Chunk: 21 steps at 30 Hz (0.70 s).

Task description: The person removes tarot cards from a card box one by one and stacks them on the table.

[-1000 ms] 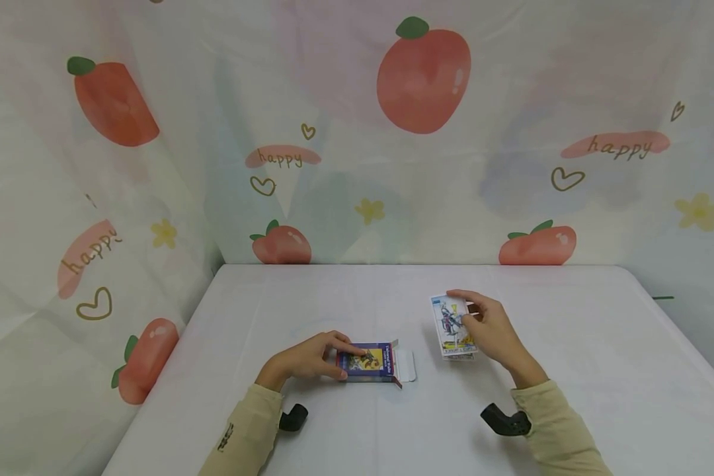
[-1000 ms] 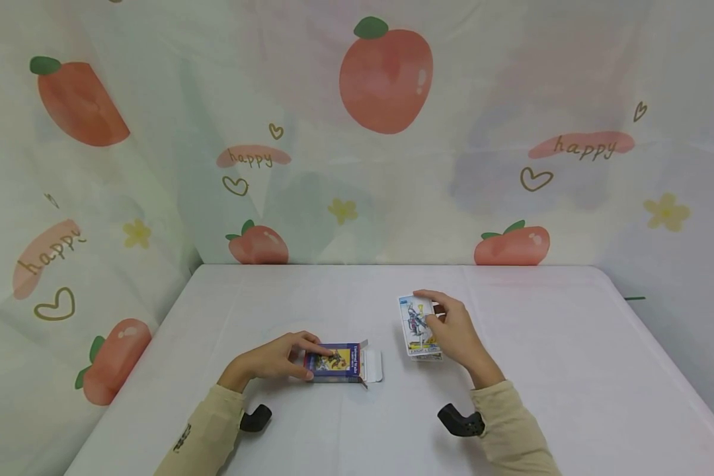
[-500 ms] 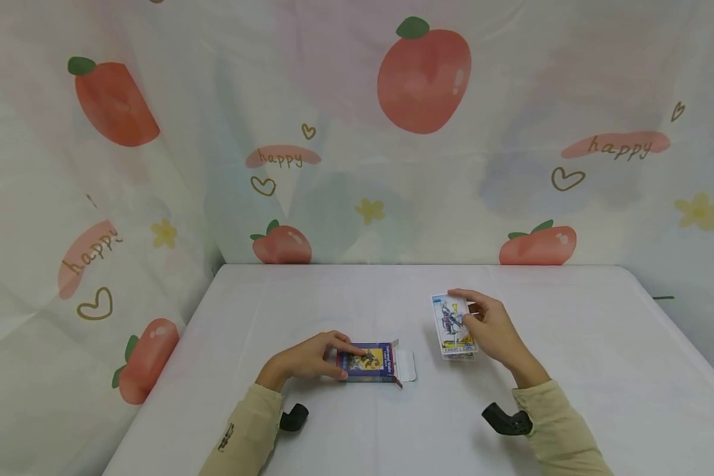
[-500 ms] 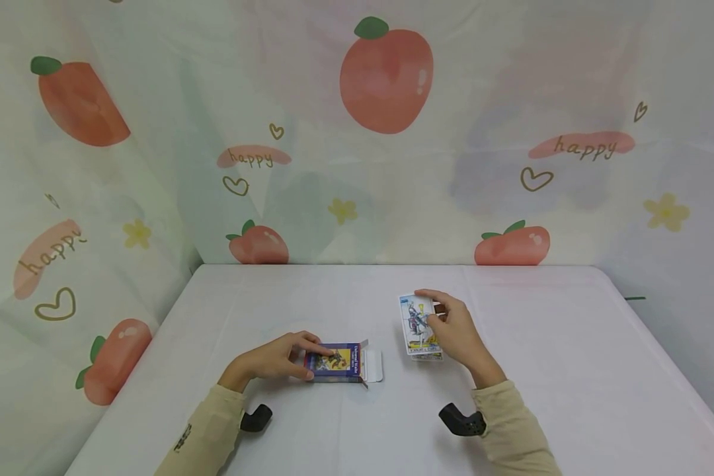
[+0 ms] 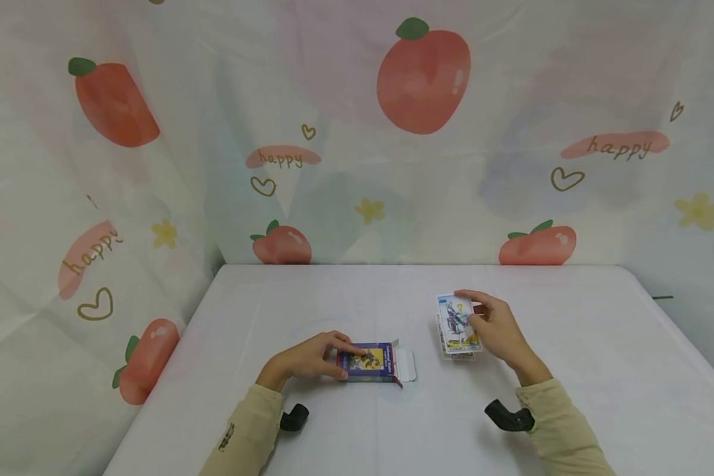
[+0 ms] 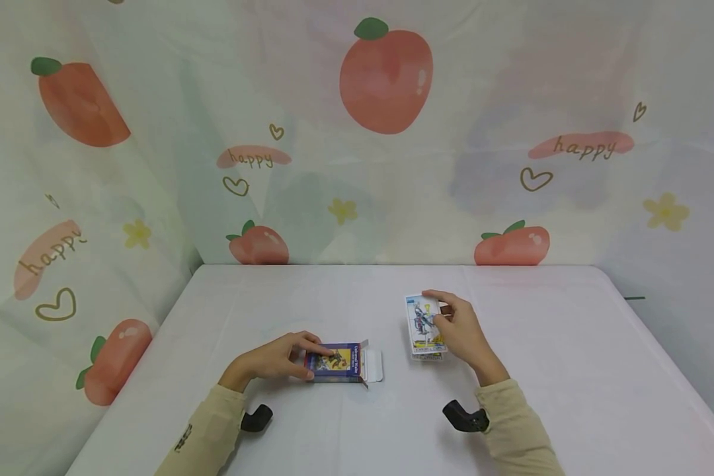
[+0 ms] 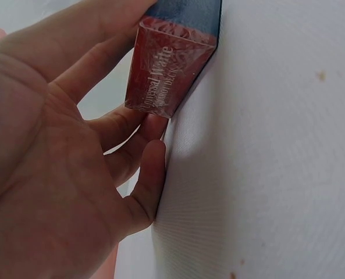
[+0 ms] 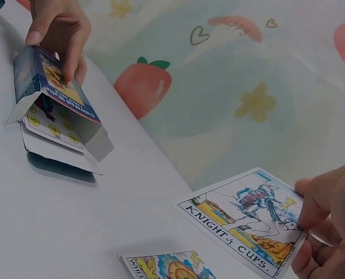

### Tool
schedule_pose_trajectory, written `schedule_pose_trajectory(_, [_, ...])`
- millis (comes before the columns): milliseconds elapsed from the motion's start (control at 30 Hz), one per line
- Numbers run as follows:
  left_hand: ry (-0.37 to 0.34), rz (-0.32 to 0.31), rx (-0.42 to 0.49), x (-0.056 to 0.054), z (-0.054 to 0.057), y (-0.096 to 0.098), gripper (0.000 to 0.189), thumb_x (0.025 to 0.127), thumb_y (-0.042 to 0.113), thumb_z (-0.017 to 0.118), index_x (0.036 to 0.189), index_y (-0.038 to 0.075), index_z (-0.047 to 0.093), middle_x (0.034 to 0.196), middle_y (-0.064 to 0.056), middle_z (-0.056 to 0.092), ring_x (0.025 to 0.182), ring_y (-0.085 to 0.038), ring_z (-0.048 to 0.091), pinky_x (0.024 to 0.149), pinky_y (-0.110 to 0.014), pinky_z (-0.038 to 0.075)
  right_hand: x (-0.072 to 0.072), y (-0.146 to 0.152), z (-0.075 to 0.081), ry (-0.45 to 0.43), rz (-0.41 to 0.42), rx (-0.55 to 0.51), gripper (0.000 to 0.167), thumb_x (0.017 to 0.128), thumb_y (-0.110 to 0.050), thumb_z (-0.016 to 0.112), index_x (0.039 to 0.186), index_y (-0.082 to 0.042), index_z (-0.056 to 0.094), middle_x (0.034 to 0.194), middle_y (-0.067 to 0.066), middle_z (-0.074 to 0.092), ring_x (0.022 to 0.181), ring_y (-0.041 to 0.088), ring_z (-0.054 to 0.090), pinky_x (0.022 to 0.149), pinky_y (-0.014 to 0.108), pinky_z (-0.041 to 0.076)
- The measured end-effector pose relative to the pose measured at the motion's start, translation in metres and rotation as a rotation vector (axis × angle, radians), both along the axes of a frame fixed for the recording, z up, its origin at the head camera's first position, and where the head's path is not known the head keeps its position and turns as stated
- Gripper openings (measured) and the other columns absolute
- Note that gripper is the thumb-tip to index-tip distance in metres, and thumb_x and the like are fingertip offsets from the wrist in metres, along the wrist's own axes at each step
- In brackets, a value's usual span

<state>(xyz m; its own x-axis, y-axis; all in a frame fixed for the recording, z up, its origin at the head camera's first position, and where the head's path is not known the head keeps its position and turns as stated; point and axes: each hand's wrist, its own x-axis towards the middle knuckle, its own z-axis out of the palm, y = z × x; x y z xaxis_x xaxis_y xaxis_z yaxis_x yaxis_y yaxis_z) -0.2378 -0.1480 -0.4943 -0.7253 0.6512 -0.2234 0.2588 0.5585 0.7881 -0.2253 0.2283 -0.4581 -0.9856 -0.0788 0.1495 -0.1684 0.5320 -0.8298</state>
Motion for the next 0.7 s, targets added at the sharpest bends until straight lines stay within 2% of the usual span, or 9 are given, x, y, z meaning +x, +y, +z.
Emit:
schedule_pose_trajectory(233, [0.000, 0.002, -0.006, 0.000, 0.002, 0.001, 0.047, 0.088, 0.019, 0.078, 0.132, 0.031, 0.069, 0.143, -0.010, 0.050, 0.126, -0.024, 0.043, 0.095, -0.040, 0.039, -0.001, 0.004, -0.003, -0.032, -0.021, 0.015, 0.052, 0.093, 0.006, 0.046, 0.143, -0.002, 0.055, 0.139, 0.027, 0.054, 0.100, 0.029, 0.055, 0.069, 0.020, 0.047])
schedule_pose_trajectory(367, [0.001, 0.010, -0.012, 0.001, 0.003, 0.001, 0.047, 0.088, 0.019, 0.079, 0.132, 0.031, 0.069, 0.144, -0.010, 0.050, 0.130, -0.026, 0.043, 0.101, -0.046, 0.039, -0.003, 0.007, -0.006, -0.053, -0.034, 0.028, 0.052, 0.093, 0.006, 0.047, 0.144, -0.002, 0.054, 0.142, 0.028, 0.051, 0.106, 0.032, 0.055, 0.070, 0.020, 0.046])
schedule_pose_trajectory(500, [0.002, 0.012, -0.011, 0.001, 0.004, 0.001, 0.046, 0.088, 0.020, 0.079, 0.132, 0.031, 0.069, 0.144, -0.010, 0.050, 0.133, -0.028, 0.043, 0.104, -0.050, 0.038, -0.005, 0.008, -0.009, -0.072, -0.042, 0.031, 0.053, 0.092, 0.006, 0.047, 0.144, -0.001, 0.054, 0.141, 0.028, 0.052, 0.101, 0.029, 0.056, 0.069, 0.021, 0.047])
schedule_pose_trajectory(700, [0.000, 0.008, -0.013, 0.000, 0.001, 0.001, 0.046, 0.088, 0.020, 0.079, 0.132, 0.032, 0.069, 0.144, -0.010, 0.050, 0.131, -0.027, 0.043, 0.102, -0.047, 0.039, -0.006, 0.008, -0.014, -0.096, -0.035, 0.012, 0.052, 0.091, 0.008, 0.048, 0.142, 0.001, 0.055, 0.136, 0.030, 0.055, 0.095, 0.024, 0.057, 0.067, 0.021, 0.047])
